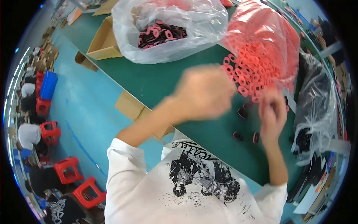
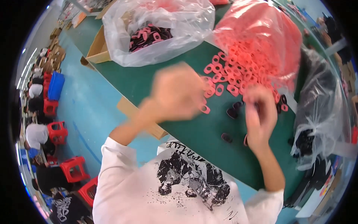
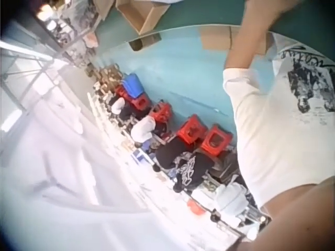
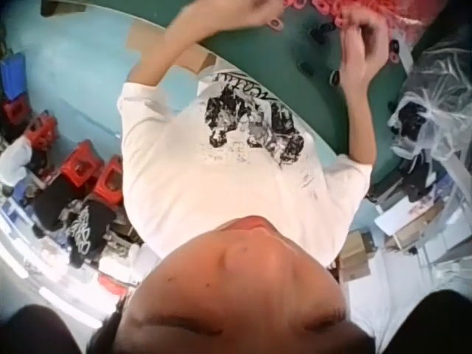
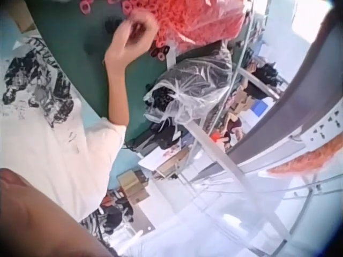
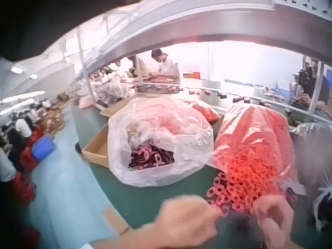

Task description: The person spreads pink foam cutouts across a table, fits black plastic components into the openings of the cutouts by hand, and places the assembled pieces into a plastic bag.

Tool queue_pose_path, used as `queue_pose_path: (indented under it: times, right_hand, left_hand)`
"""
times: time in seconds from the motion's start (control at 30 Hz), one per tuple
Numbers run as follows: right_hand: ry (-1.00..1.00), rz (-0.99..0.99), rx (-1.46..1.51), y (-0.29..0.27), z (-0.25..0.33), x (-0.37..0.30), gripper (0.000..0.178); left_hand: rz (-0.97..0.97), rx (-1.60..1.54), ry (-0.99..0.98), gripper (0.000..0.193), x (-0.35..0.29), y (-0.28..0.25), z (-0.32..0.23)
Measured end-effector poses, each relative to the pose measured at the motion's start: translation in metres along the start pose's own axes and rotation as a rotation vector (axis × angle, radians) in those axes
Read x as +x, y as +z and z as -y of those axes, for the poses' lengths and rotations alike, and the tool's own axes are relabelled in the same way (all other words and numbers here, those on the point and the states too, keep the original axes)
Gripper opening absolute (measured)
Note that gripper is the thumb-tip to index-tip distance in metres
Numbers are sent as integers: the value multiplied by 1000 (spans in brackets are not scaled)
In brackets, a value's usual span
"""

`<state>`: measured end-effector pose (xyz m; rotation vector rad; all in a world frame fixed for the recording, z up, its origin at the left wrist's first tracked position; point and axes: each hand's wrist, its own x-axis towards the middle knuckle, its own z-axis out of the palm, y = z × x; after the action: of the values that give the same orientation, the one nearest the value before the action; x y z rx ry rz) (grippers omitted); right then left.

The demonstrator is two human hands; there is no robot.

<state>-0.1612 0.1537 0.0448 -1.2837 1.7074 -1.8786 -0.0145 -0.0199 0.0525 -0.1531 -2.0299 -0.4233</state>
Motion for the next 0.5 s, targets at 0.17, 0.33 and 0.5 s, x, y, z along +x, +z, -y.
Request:
queue_pose_path:
  times: [0.17,0.33,0.5]
  right_hand:
    - [-324,12,-12,148,0,153,28]
    - [-366,20,-244,46,15,91,24]
    - [72,331,-965,-54,18,-82,47]
  left_hand:
    - [44,404,-412,15,36,-101,135]
    - [-112,293,-352,12,-3,-70,33]
    - [491,106,-117,43,-37,43,-56]
